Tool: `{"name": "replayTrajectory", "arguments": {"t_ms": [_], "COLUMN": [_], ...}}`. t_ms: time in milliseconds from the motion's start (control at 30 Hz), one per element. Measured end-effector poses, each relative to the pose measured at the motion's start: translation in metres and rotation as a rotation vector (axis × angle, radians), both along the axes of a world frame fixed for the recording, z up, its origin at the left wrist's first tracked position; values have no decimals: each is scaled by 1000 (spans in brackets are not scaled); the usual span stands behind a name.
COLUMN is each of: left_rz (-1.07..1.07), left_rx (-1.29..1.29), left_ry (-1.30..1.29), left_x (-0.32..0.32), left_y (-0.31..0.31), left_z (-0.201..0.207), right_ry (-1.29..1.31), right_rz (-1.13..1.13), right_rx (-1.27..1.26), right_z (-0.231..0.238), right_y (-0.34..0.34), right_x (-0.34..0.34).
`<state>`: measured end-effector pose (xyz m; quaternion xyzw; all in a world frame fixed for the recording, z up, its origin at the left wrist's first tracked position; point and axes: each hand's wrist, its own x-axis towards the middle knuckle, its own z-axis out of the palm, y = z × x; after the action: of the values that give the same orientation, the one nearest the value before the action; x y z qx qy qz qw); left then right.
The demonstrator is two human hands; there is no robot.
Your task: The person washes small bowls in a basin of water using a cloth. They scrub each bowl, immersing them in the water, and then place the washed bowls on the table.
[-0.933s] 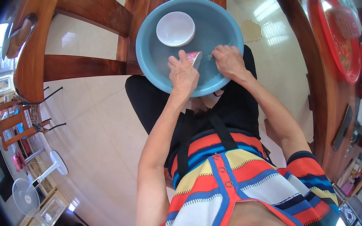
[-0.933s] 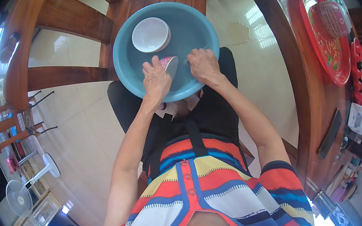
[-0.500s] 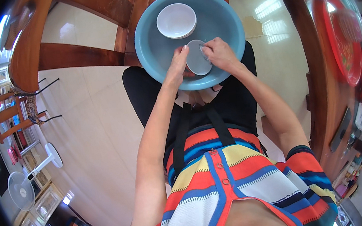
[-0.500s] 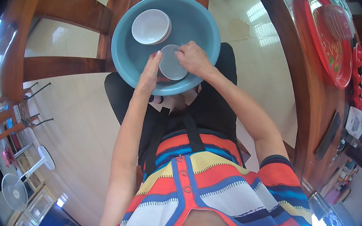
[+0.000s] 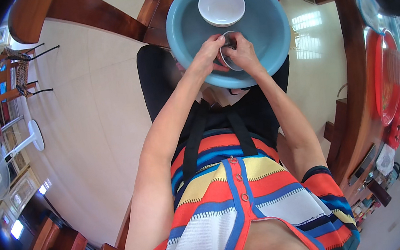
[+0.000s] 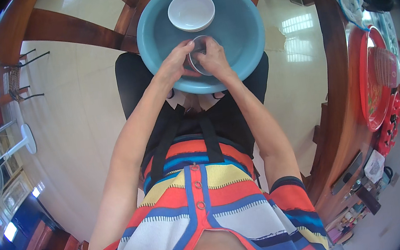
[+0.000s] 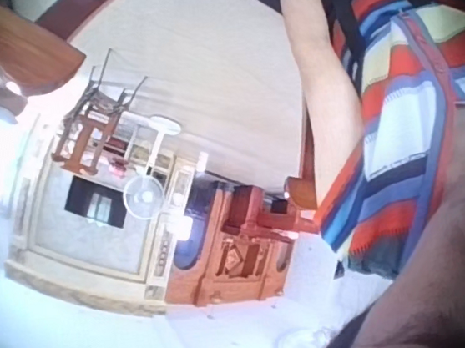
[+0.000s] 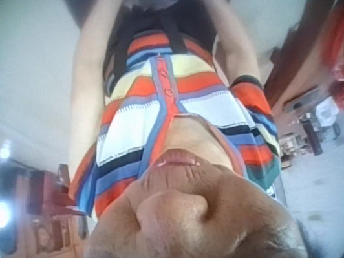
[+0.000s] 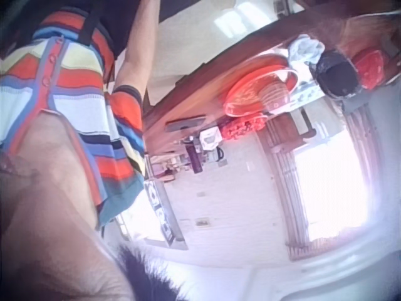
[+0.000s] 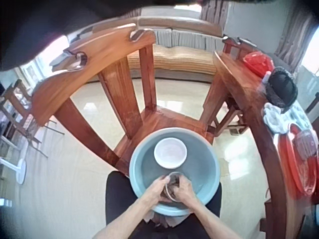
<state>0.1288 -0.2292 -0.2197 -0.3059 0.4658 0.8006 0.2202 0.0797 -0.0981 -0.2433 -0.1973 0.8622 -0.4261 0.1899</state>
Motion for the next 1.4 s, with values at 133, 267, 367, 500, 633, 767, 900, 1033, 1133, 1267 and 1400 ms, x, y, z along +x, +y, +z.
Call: {"name": "replayTrajectory", "arguments": {"t_ms": [133, 267, 367, 500, 633, 767, 900, 1033, 1133, 1267, 1400], "left_rz": [74, 118, 75, 120, 281, 118, 100, 123, 108, 96, 62], "left_rx": [-78, -166, -169, -48, -234, -290, -376, -284, -372, -238, -91], "left_ry": [24, 34, 56, 65, -24, 97, 181, 64, 47, 45, 6], "left_x": [0, -1, 0, 1, -2, 3, 3, 1, 1, 2, 3], "left_y": [3, 5, 4, 0, 13, 13, 10, 6, 11, 9, 6], "left_z": [-3, -8, -9, -18, 3, 3, -5, -3, -1, 6, 3], "right_ry": [-152, 66, 280, 543, 313, 26, -80, 542, 419, 271, 154], "right_rz": [289, 683, 795, 733, 638, 472, 533, 802, 777, 659, 392], "right_rx": [-143, 235, 593, 458, 256, 301, 128, 405, 594, 425, 304], "right_z": [12, 19, 36, 14, 12, 36, 24, 10, 18, 7, -1], "right_y": [6, 30, 34, 38, 35, 16, 22, 41, 37, 35, 20], "right_x": [8, 0, -10, -23, -19, -1, -5, -20, -19, -20, -26]}}
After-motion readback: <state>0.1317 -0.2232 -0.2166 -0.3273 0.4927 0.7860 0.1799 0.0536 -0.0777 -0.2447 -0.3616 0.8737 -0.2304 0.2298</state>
